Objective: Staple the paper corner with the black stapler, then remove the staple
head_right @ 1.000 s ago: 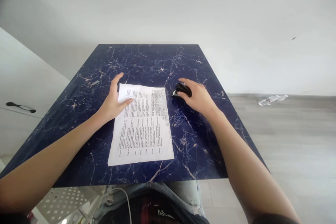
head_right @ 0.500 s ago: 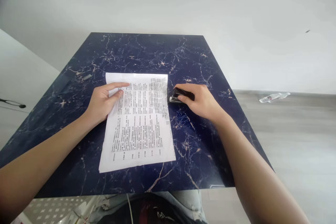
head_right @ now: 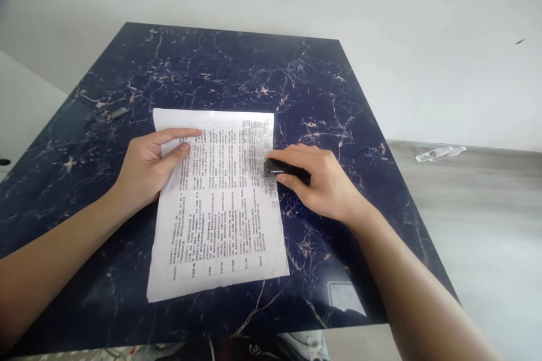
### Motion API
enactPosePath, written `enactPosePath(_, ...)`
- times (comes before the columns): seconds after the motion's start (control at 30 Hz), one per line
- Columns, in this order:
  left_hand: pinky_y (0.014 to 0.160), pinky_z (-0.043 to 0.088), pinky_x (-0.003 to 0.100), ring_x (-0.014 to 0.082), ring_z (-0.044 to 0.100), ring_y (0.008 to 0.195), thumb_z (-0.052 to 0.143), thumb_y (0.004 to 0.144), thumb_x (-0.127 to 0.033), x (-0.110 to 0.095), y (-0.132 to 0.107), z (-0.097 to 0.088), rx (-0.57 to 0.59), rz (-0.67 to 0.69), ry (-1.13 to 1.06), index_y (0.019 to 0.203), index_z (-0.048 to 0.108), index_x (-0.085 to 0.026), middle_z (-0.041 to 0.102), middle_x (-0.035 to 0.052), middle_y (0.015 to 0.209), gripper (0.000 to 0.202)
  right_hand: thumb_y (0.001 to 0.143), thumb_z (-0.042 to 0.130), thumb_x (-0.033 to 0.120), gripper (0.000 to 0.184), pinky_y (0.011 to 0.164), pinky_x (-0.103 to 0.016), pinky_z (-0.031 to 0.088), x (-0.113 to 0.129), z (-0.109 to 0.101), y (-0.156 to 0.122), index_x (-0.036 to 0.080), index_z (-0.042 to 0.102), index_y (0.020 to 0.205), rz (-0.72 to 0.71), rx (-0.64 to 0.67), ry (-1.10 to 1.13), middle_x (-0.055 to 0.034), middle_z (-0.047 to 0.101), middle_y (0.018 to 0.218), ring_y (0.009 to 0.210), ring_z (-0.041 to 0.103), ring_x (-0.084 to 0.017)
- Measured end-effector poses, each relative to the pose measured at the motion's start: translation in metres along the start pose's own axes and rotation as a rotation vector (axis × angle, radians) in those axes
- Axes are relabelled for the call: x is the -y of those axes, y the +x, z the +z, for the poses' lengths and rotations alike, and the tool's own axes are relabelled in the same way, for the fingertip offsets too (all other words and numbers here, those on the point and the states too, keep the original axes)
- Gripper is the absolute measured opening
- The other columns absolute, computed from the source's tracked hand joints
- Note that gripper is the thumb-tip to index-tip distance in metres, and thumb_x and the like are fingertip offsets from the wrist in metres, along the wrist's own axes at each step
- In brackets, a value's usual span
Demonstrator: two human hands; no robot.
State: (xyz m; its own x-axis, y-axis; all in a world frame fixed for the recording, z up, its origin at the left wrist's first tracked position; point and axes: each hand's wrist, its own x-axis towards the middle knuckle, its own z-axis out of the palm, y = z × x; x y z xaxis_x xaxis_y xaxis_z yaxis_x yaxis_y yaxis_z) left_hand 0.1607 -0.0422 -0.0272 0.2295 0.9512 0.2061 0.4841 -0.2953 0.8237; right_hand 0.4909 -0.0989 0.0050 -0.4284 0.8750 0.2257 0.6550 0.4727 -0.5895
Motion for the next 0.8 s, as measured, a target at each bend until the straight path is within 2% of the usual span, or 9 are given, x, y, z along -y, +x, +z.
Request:
enactPosePath(0.13, 0.112, 0.056, 0.047, 0.0263, 0.071, 0.119, 0.063, 0.100, -0.034, -0.004, -0.002, 0.001, 0.009, 0.019, 0.051, 0.124, 0.076, -0.034, 0.075, -0.0026, 0.128, 0.028, 0.099, 0.063, 0.025, 0.038, 0.095, -0.048, 0.061, 0.007, 0.012, -0.001, 0.031, 0.069, 0.136, -0.021, -0.082, -0.053, -0.0041, 0.076, 0.120, 0.106, 0.074, -0.026)
enactPosePath(0.33, 0.105, 0.060, 0.045, 0.0270, 0.072, 0.116, 0.062, 0.101, -0.036, -0.006, -0.002, 0.000, 0.037, -0.006, 0.071, 0.125, 0.075, -0.036, 0.075, -0.0028, 0.127, 0.028, 0.097, 0.068, 0.022, 0.036, 0.099, -0.051, 0.062, 0.010, 0.026, -0.002, 0.035, 0.074, 0.130, -0.065, -0.219, -0.051, -0.0023, 0.076, 0.123, 0.112, 0.074, -0.028)
enactPosePath(0.8, 0.106, 0.059, 0.046, 0.0291, 0.069, 0.121, 0.064, 0.099, -0.038, -0.007, 0.000, 0.003, 0.034, -0.017, 0.078, 0.124, 0.076, -0.033, 0.075, -0.0025, 0.127, 0.028, 0.097, 0.069, 0.019, 0.042, 0.095, -0.050, 0.064, 0.009, 0.034, 0.000, 0.036, 0.071, 0.135, -0.110, -0.204, -0.096, -0.0023, 0.076, 0.124, 0.112, 0.074, -0.029)
